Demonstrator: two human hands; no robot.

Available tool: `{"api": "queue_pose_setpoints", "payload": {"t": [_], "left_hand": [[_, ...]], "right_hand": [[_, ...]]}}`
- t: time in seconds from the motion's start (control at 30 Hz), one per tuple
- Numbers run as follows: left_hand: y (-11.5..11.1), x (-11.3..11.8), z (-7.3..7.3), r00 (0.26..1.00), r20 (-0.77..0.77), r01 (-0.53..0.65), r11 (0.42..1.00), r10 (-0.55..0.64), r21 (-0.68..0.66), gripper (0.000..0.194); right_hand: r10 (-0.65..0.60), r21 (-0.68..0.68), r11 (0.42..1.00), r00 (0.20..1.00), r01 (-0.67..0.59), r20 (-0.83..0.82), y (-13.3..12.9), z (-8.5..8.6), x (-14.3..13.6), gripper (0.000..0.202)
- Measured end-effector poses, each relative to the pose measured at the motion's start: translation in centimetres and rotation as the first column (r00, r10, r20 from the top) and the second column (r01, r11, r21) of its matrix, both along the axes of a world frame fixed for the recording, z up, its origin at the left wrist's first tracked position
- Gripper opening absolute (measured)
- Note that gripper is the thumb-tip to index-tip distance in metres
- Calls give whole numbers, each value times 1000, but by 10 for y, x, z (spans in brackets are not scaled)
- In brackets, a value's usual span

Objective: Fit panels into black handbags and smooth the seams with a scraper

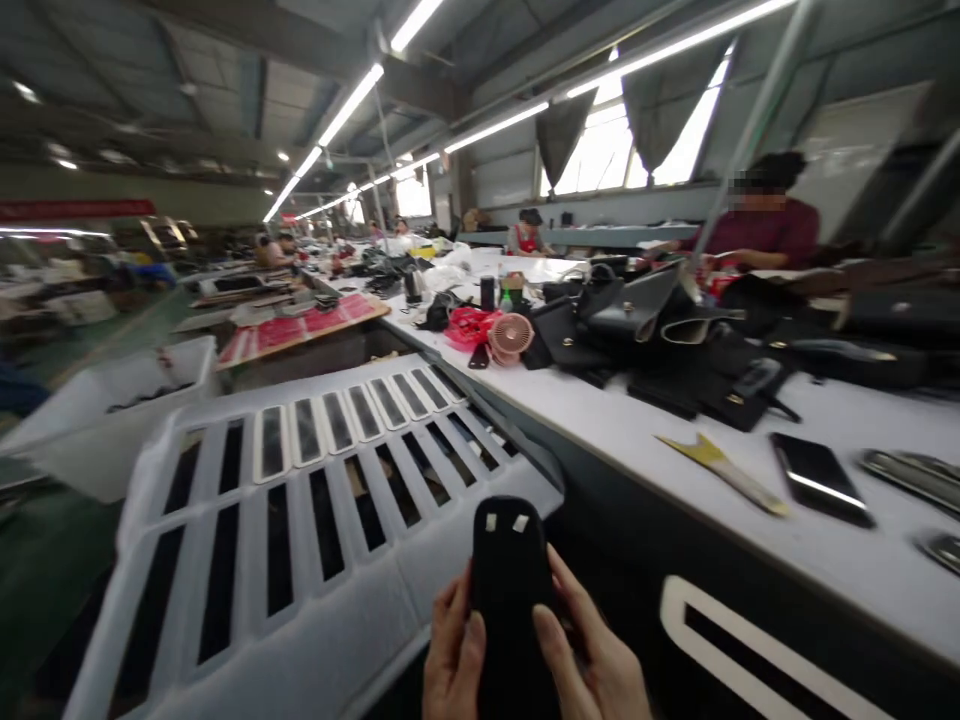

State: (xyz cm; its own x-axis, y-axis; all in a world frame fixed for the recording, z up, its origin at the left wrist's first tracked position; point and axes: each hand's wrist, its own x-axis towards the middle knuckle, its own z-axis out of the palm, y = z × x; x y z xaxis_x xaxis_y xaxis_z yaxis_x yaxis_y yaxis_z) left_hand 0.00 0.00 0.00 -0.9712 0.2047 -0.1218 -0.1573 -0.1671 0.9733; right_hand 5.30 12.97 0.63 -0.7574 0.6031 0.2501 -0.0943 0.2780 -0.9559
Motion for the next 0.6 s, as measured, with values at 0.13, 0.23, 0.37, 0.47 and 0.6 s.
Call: {"api": "queue_pose_setpoints", "payload": {"t": [0.13, 0.23, 0.37, 0.47, 0.6], "left_hand": [[11, -15, -11, 979, -201, -55, 986, 23, -157, 53], [15, -24, -6, 976, -206, 24, 979, -66, -201, 54], [24, -26, 7, 959, -245, 88, 970, -145, -228, 45], [35, -20, 15, 968, -230, 62, 984, -101, -170, 35], [45, -16, 19, 974, -204, 71, 988, -99, -136, 33]], "right_hand": [[7, -7, 1000, 1000, -7, 11, 2, 14, 0, 53], [-57, 15, 998, 998, 57, 1, 6, 15, -3, 52], [-92, 59, 994, 995, 94, -33, 9, 16, -5, 45], [-114, 30, 993, 992, 116, -46, 10, 16, -5, 41], [-181, -70, 982, 982, 177, -52, 9, 12, -4, 40]]}}
